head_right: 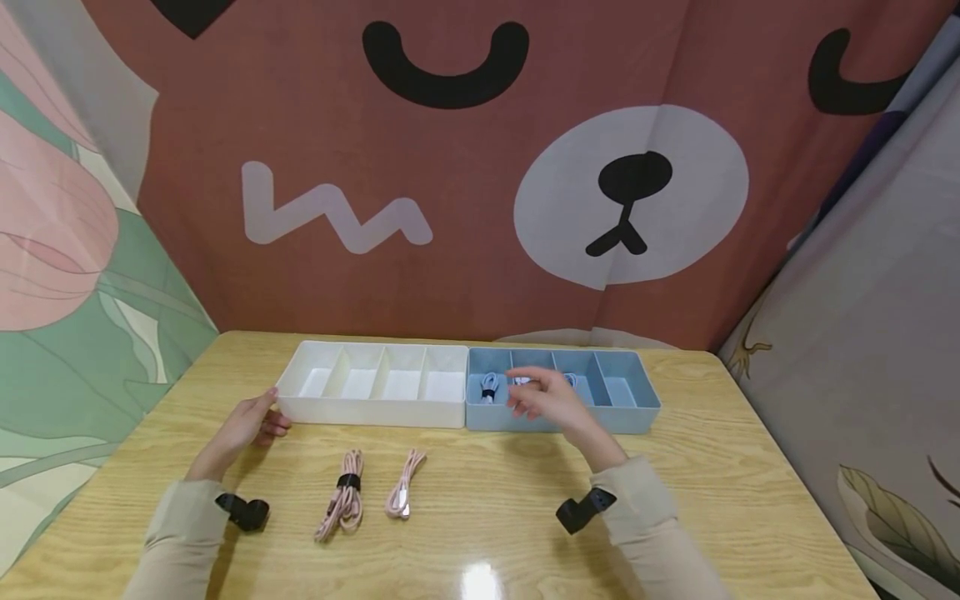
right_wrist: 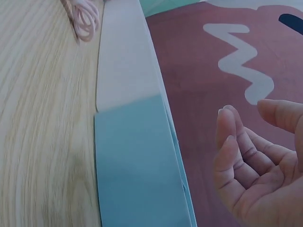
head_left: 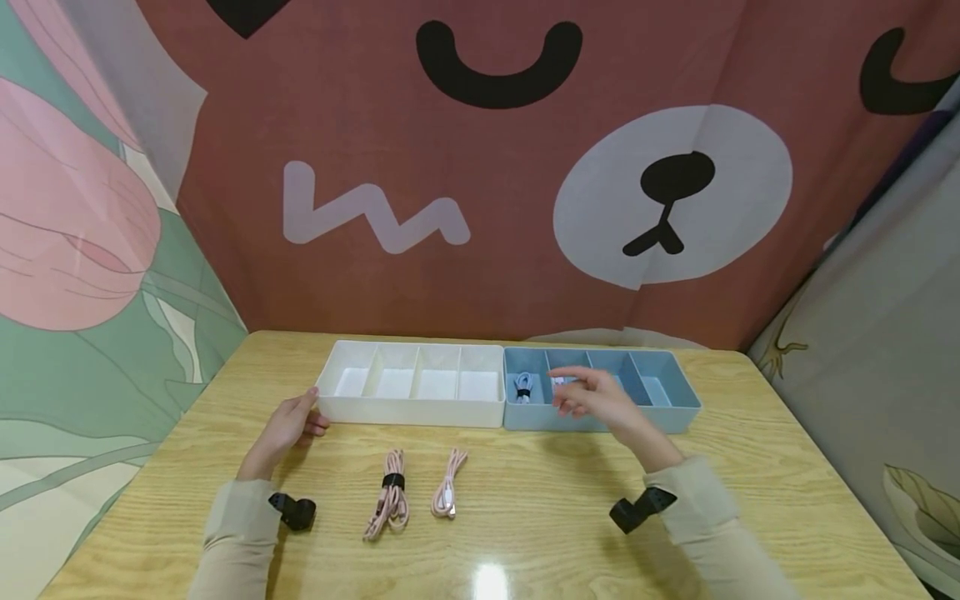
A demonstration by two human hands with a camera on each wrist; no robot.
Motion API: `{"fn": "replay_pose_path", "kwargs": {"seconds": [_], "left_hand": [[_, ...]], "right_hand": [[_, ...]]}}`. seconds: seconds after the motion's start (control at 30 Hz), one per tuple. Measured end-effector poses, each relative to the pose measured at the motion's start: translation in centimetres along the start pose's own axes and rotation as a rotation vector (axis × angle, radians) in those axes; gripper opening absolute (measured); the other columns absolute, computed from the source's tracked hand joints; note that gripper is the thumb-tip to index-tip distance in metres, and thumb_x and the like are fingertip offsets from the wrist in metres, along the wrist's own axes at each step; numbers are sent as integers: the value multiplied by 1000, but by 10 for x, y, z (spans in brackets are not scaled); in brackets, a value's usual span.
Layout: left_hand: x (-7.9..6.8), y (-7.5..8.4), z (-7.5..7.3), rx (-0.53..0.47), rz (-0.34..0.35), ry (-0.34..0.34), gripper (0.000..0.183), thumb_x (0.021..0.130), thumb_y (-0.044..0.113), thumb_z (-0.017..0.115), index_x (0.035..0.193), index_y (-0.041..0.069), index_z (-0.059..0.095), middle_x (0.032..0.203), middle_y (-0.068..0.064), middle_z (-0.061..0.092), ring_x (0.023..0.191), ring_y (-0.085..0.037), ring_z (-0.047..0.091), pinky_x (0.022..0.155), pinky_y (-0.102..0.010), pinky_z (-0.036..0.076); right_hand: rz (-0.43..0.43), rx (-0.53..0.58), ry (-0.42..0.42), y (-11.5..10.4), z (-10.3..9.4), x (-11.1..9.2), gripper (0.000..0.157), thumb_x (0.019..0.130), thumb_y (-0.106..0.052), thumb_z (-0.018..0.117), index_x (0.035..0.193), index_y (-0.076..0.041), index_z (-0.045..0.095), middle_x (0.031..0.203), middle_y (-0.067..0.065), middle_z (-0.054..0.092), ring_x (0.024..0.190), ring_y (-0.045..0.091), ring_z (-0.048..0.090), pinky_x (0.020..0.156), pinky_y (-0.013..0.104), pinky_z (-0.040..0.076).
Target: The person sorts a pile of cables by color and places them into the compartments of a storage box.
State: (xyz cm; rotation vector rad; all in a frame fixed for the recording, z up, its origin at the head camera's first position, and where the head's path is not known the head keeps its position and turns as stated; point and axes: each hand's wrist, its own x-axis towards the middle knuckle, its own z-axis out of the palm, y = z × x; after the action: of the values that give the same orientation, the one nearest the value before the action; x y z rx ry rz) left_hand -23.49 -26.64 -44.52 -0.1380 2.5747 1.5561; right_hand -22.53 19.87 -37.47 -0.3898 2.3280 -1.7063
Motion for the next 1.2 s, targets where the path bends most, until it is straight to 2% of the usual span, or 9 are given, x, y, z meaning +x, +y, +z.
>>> {"fn": "replay_pose_path", "kwargs": {"seconds": [0.13, 0.23, 0.37, 0.47, 0.63, 0.87, 1.0, 1.2], "left_hand": [[1, -2, 0, 5, 13, -7, 67, 99, 44, 20, 126, -15, 35, 76, -4, 60, 66, -13, 58, 58, -31, 45], [1, -3, -1, 5, 16, -5, 67, 99, 45, 20, 124, -15, 38, 75, -4, 60, 66, -13, 58, 57, -31, 45], [0, -3, -1, 7, 16, -1, 68, 98, 46, 21, 119, -15, 42, 75, -4, 61, 66, -13, 58, 58, -31, 45], [0, -3, -1, 8, 19, -2, 68, 98, 46, 21, 120, -15, 41, 75, -4, 61, 66, -13, 58, 58, -31, 46], [0, -2, 0, 7, 9, 1, 68, 98, 46, 21, 118, -15, 43, 75, -4, 61, 66, -13, 58, 58, -31, 46], [0, -2, 0, 5, 2, 9, 67, 98, 46, 21, 110, -15, 47, 75, -4, 61, 66, -12, 58, 57, -31, 45], [-1, -2, 0, 4, 5, 13, 66, 98, 45, 21, 106, -14, 49, 74, -4, 62, 65, -12, 58, 57, -31, 45], [-1, -1, 0, -1, 2, 14, 66, 98, 45, 21, 109, -14, 48, 74, -4, 61, 66, -13, 58, 57, -31, 46]], "right_hand": [[2, 5, -17, 0, 7, 2, 45, 91, -19, 57, 128, 3, 46, 89, 14, 65, 78, 30, 62, 72, 43, 48], [-9, 17, -44, 0, 13, 3, 45, 91, -19, 57, 128, 3, 46, 88, 14, 65, 81, 34, 62, 72, 41, 49], [-39, 27, -88, -2, 21, 4, 44, 91, -18, 56, 128, 5, 45, 89, 18, 65, 81, 36, 61, 71, 42, 48], [-54, 21, -117, -3, 27, 4, 45, 92, -19, 55, 127, 7, 45, 89, 19, 64, 80, 35, 61, 72, 44, 48], [-55, -18, -121, -4, 36, 5, 42, 91, -21, 57, 126, 3, 49, 86, 13, 65, 79, 33, 61, 67, 37, 49], [-81, -59, -163, -8, 50, 7, 40, 93, -16, 54, 126, 5, 48, 82, 13, 65, 74, 32, 62, 65, 44, 48], [-103, -95, -178, -7, 59, 8, 39, 92, -17, 56, 125, 3, 49, 83, 17, 65, 73, 33, 62, 65, 49, 47], [-104, -126, -201, -4, 73, 11, 41, 90, -19, 59, 125, 1, 51, 85, 18, 65, 73, 37, 61, 66, 49, 47]]}}
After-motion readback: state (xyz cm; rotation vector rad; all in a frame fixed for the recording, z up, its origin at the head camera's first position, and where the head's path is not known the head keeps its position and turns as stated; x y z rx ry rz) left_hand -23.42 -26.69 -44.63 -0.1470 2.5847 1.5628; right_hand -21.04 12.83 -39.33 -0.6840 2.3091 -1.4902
